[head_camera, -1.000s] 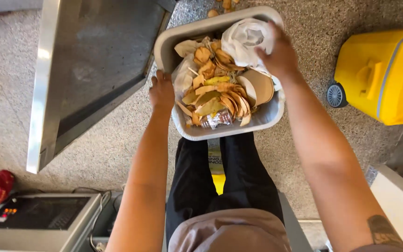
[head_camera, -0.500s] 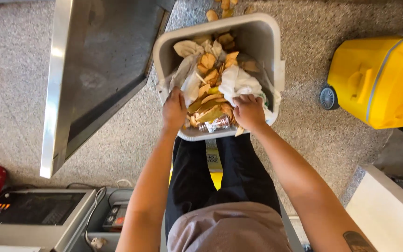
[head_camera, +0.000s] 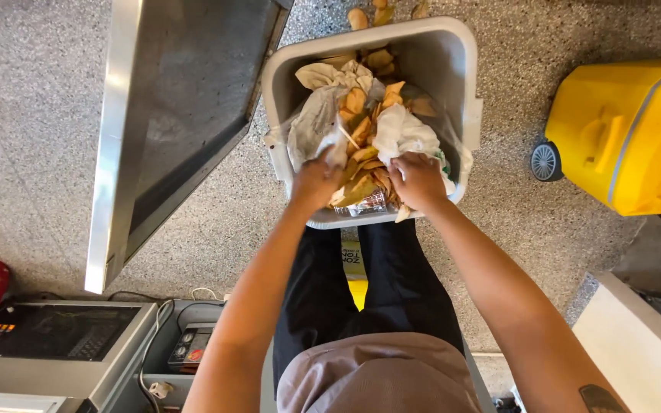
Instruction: Dispose of floor trash and wash a reusable bag and small items in a sink.
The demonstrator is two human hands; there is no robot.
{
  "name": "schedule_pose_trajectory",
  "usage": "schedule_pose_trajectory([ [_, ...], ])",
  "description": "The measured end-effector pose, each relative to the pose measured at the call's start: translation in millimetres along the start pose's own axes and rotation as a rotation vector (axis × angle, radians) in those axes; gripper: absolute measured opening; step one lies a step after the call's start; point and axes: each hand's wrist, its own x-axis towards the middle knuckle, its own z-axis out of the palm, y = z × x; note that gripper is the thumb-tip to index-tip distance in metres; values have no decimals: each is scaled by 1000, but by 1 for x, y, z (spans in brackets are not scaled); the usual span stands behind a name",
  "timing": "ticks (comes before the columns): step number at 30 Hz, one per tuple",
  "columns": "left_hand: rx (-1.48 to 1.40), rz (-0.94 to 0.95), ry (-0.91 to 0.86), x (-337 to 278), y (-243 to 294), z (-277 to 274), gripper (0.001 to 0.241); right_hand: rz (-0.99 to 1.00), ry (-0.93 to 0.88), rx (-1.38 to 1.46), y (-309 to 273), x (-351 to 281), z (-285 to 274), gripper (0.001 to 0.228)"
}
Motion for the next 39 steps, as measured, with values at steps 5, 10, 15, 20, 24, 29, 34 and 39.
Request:
schedule_pose_trajectory([
  [5, 330, 50, -4, 16, -31, 69, 39, 143, 133, 447, -8, 4, -15, 46],
  [10, 380, 10, -21, 40, -34, 86, 45, 195, 184, 417, -32, 21, -22, 73],
  [15, 279, -3, -109, 37, -25, 44, 42, 203, 181, 285, -34, 27, -11, 82],
  [20, 268, 60, 121, 58, -25, -30, 33, 295, 146, 518, -21, 22, -15, 60],
  [24, 253, 151, 334, 113, -9, -60, 26, 244, 158, 462, -6, 25, -6, 42],
  [29, 180, 295, 190, 213, -16, -23, 36, 344, 110, 411, -22, 19, -4, 43],
  [34, 225, 456, -20, 357, -98, 58, 44, 248, 229, 425, -19, 16, -7, 41],
  [39, 1, 236, -133, 217, 11, 10, 24, 175, 296, 581, -13, 8, -3, 34],
])
